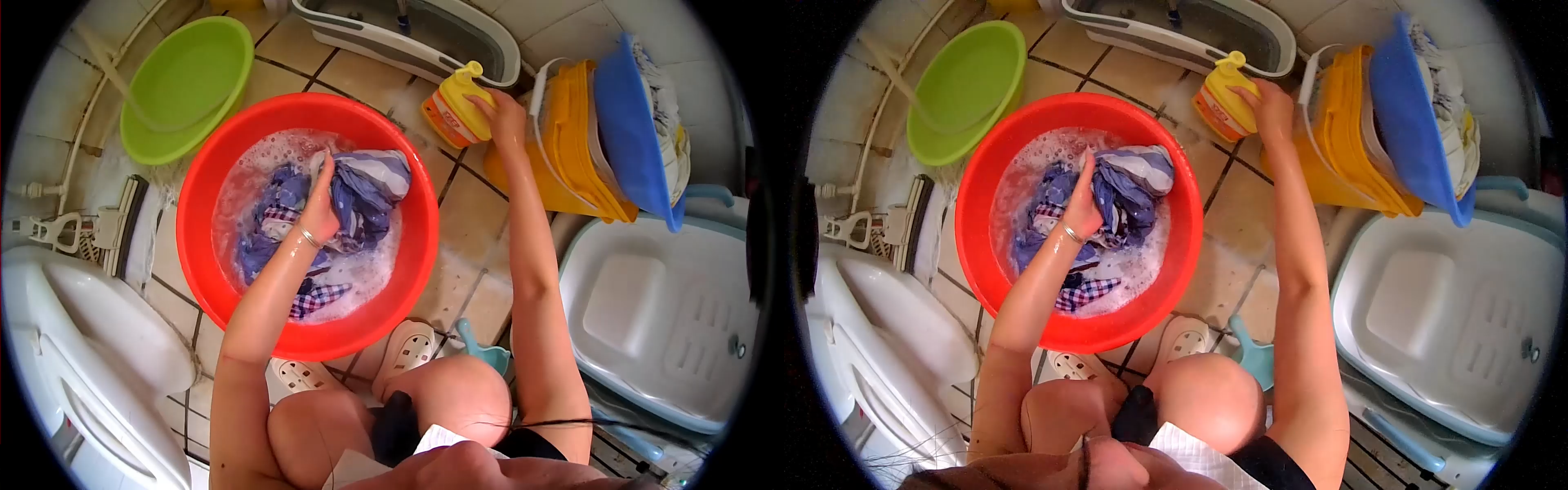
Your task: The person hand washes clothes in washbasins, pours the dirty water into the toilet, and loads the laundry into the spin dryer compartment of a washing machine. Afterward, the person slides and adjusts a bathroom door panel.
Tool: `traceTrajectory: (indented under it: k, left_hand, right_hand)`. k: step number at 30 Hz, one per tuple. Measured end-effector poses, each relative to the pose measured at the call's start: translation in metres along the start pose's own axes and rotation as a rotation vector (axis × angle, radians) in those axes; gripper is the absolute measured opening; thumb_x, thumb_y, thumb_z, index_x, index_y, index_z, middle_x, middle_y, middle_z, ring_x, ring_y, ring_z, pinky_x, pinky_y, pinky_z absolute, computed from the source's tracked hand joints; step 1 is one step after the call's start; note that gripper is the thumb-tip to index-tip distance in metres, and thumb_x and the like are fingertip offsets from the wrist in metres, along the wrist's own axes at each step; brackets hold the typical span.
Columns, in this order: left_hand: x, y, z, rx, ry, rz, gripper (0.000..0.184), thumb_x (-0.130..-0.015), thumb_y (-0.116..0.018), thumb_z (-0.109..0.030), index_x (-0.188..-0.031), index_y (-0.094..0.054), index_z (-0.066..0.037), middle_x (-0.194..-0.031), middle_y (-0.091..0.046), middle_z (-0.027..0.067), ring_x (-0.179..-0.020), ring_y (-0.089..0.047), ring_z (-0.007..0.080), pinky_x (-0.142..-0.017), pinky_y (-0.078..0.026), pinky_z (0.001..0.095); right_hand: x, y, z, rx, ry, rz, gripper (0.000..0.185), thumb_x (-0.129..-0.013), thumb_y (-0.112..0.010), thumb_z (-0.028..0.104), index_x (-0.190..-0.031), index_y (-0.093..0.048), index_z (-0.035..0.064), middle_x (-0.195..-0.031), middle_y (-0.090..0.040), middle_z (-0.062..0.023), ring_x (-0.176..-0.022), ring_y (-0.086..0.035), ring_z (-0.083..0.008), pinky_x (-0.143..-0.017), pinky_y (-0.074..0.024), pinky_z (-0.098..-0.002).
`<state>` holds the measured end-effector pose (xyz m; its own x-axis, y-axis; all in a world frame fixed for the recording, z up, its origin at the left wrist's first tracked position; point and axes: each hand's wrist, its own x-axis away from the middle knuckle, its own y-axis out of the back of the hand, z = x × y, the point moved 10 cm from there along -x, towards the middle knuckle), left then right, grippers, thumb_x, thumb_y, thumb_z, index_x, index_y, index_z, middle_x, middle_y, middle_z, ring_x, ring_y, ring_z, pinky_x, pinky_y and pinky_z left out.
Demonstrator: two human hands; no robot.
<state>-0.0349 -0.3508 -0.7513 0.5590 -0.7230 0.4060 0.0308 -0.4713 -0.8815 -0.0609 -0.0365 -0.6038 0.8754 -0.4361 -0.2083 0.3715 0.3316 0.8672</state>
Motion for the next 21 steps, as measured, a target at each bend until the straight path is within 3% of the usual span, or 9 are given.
traceTrajectory:
  k: [3,6,9,11,12,14,15,17,21]
  left_hand:
    - [0.001,-0.002,-0.011,-0.164,-0.147,-0.133,0.045,-0.096,-0.057,-0.033,-0.130,-0.053,-0.004,-0.126,-0.059,0.0056,-0.115,-0.056,0.0176,-0.100,-0.043,0.0333]
    - [-0.007,-0.016,-0.024,-0.298,-0.221,-0.085,0.041,-0.094,-0.061,-0.028,-0.124,-0.057,-0.001,-0.122,-0.061,0.0063,-0.111,-0.058,0.0157,-0.095,-0.045,0.0315]
    - [-0.014,-0.020,-0.028,-0.178,-0.205,-0.101,0.042,-0.093,-0.062,-0.029,-0.124,-0.056,-0.001,-0.120,-0.062,0.0061,-0.109,-0.059,0.0165,-0.095,-0.046,0.0325]
    - [-0.012,-0.022,-0.031,-0.082,-0.212,-0.102,0.048,-0.096,-0.055,-0.039,-0.127,-0.053,-0.002,-0.123,-0.060,0.0070,-0.112,-0.058,0.0190,-0.098,-0.045,0.0354]
    - [-0.007,-0.030,-0.033,-0.038,-0.211,-0.101,0.051,-0.096,-0.053,-0.042,-0.128,-0.052,-0.002,-0.124,-0.060,0.0072,-0.113,-0.057,0.0196,-0.099,-0.045,0.0362]
    - [-0.009,-0.026,-0.029,0.003,-0.212,-0.127,0.057,-0.098,-0.044,-0.049,-0.131,-0.049,-0.003,-0.128,-0.057,0.0082,-0.117,-0.056,0.0218,-0.102,-0.044,0.0384]
    - [-0.012,-0.024,-0.024,0.023,-0.178,-0.104,0.056,-0.098,-0.043,-0.049,-0.131,-0.049,-0.003,-0.128,-0.057,0.0084,-0.117,-0.056,0.0221,-0.102,-0.044,0.0386]
    - [-0.016,-0.020,-0.021,0.068,-0.130,-0.052,0.055,-0.099,-0.042,-0.048,-0.131,-0.049,-0.003,-0.128,-0.058,0.0088,-0.117,-0.056,0.0227,-0.101,-0.044,0.0390]
    - [-0.027,-0.011,-0.016,0.080,-0.067,0.031,0.054,-0.099,-0.042,-0.047,-0.130,-0.051,-0.004,-0.127,-0.059,0.0094,-0.117,-0.056,0.0233,-0.101,-0.044,0.0402]
  right_hand:
    - [0.021,-0.007,0.008,-0.078,0.050,0.013,0.044,-0.079,-0.073,0.037,-0.105,-0.069,0.0019,-0.101,-0.067,-0.0190,-0.090,-0.065,-0.0330,-0.077,-0.0497,-0.0387]
    - [0.038,-0.005,0.023,-0.140,0.079,0.036,0.044,-0.077,-0.075,0.037,-0.103,-0.069,0.0014,-0.099,-0.067,-0.0194,-0.089,-0.065,-0.0341,-0.076,-0.0504,-0.0371]
    - [0.039,0.005,0.047,0.190,0.143,0.170,0.041,-0.081,-0.073,0.037,-0.103,-0.070,0.0023,-0.096,-0.069,-0.0163,-0.084,-0.067,-0.0281,-0.073,-0.0506,-0.0342]
    - [0.017,0.003,0.029,-0.354,-0.159,0.209,0.040,-0.087,-0.068,0.039,-0.102,-0.071,0.0024,-0.097,-0.069,-0.0134,-0.087,-0.065,-0.0196,-0.074,-0.0489,-0.0328]
    - [-0.001,0.012,0.037,-0.403,-0.090,0.115,0.050,-0.093,-0.056,0.047,-0.109,-0.068,0.0014,-0.103,-0.068,-0.0139,-0.095,-0.061,-0.0143,-0.081,-0.0467,-0.0318]
    - [-0.026,-0.005,0.053,-0.466,-0.121,0.061,0.063,-0.094,-0.046,0.056,-0.115,-0.064,-0.0011,-0.109,-0.066,-0.0186,-0.102,-0.061,-0.0207,-0.089,-0.0438,-0.0340]
    - [-0.045,-0.039,0.035,-0.373,-0.116,0.117,0.071,-0.094,-0.038,0.060,-0.122,-0.059,-0.0018,-0.114,-0.064,-0.0225,-0.105,-0.061,-0.0323,-0.093,-0.0424,-0.0379]
    - [-0.067,-0.101,0.004,-0.249,-0.094,0.168,0.064,-0.097,-0.034,0.054,-0.121,-0.060,0.0009,-0.115,-0.063,-0.0236,-0.110,-0.056,-0.0411,-0.094,-0.0418,-0.0436]
    - [-0.030,-0.075,0.049,-0.063,-0.080,0.132,0.058,-0.099,-0.028,0.049,-0.119,-0.061,0.0059,-0.116,-0.062,-0.0223,-0.113,-0.053,-0.0411,-0.094,-0.0418,-0.0474]
